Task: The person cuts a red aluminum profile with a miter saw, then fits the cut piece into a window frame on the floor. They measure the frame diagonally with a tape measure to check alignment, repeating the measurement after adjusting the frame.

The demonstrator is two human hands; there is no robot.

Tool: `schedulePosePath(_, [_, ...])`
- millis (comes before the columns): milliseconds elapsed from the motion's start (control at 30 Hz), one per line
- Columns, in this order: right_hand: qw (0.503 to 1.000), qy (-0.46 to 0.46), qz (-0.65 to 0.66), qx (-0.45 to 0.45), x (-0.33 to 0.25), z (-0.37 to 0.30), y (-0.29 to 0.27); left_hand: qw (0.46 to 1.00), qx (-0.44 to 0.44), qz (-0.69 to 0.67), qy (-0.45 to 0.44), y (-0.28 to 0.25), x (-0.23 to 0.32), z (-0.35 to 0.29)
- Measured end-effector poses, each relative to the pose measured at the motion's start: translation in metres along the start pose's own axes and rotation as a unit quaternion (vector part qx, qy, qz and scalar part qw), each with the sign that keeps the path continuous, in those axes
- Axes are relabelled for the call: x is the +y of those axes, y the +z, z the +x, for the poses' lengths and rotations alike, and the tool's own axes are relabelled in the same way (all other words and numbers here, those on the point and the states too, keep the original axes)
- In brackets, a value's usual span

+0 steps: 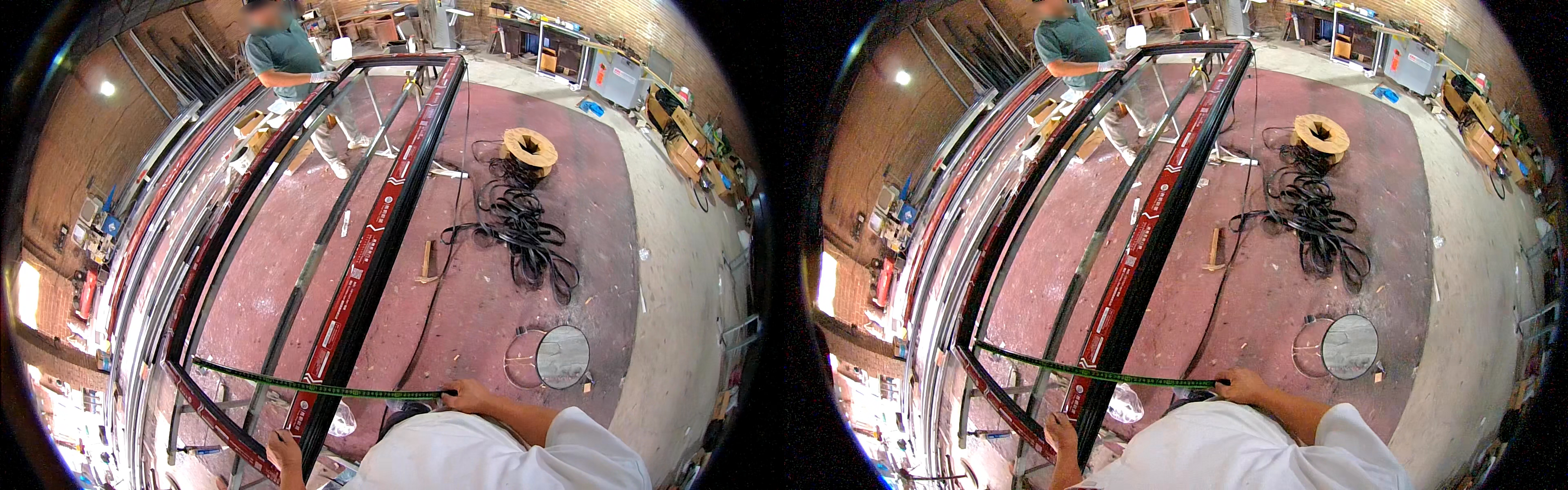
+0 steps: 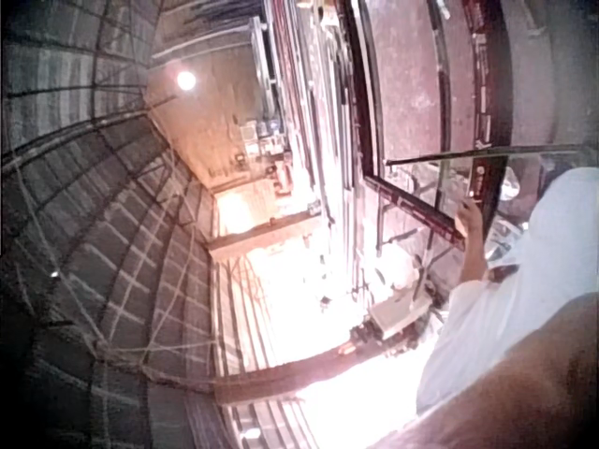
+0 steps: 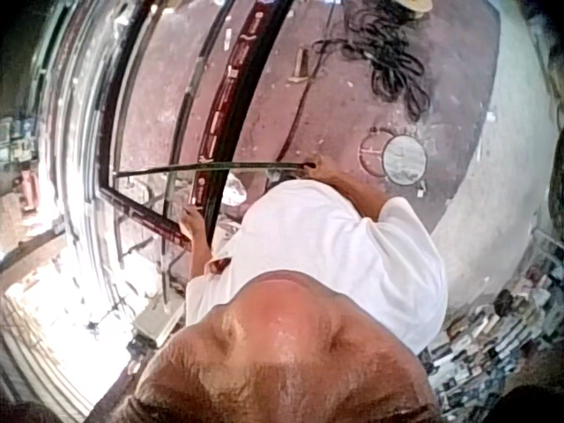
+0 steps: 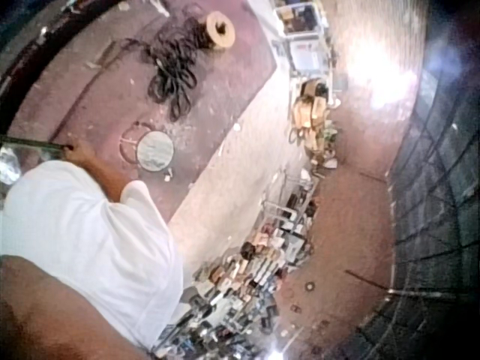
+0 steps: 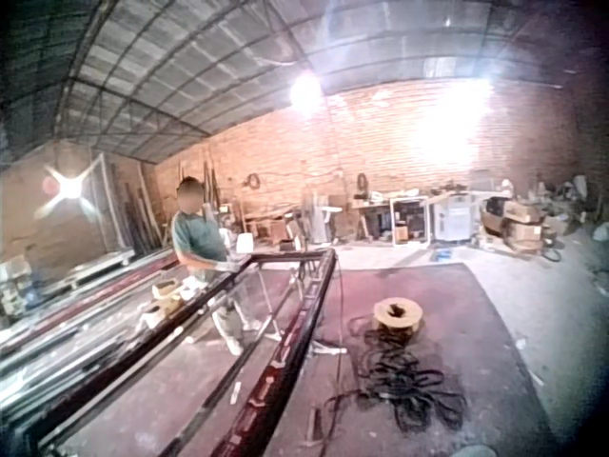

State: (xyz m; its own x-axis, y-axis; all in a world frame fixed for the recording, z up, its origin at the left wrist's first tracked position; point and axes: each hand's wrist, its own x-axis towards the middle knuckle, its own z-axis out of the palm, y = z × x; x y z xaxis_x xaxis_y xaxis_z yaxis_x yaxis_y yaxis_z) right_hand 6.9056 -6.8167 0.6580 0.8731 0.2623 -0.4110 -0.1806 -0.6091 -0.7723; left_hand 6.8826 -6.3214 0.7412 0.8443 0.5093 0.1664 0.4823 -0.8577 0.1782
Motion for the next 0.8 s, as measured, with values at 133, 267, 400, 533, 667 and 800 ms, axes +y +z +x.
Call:
schedulePosePath(133, [0.998,0.025,-0.023,-0.051,-0.01,-0.003,-0.006,1.0,0.001,0.002,-0.01,-0.001,-0.01,-0.003])
schedulePosePath(267, [0.998,0.045,-0.021,-0.034,0.004,-0.003,0.006,1.0,0.006,-0.009,-0.018,-0.001,-0.008,0.001])
schedulePosePath(400, [0.998,0.038,0.007,-0.041,0.017,-0.006,0.012,0.999,0.001,-0.019,-0.027,-0.006,-0.001,0.001])
schedulePosePath(533, [0.998,0.041,0.015,-0.05,0.014,-0.007,0.017,1.0,-0.004,-0.009,-0.029,-0.006,-0.016,-0.002])
schedulePosePath(667, [0.997,0.056,0.013,-0.046,0.015,-0.01,0.016,0.997,-0.053,-0.022,-0.049,-0.011,0.004,0.004])
schedulePosePath(800, [0.997,0.057,0.016,-0.051,-0.008,-0.013,0.025,0.998,-0.022,-0.039,-0.037,-0.011,-0.006,0.0])
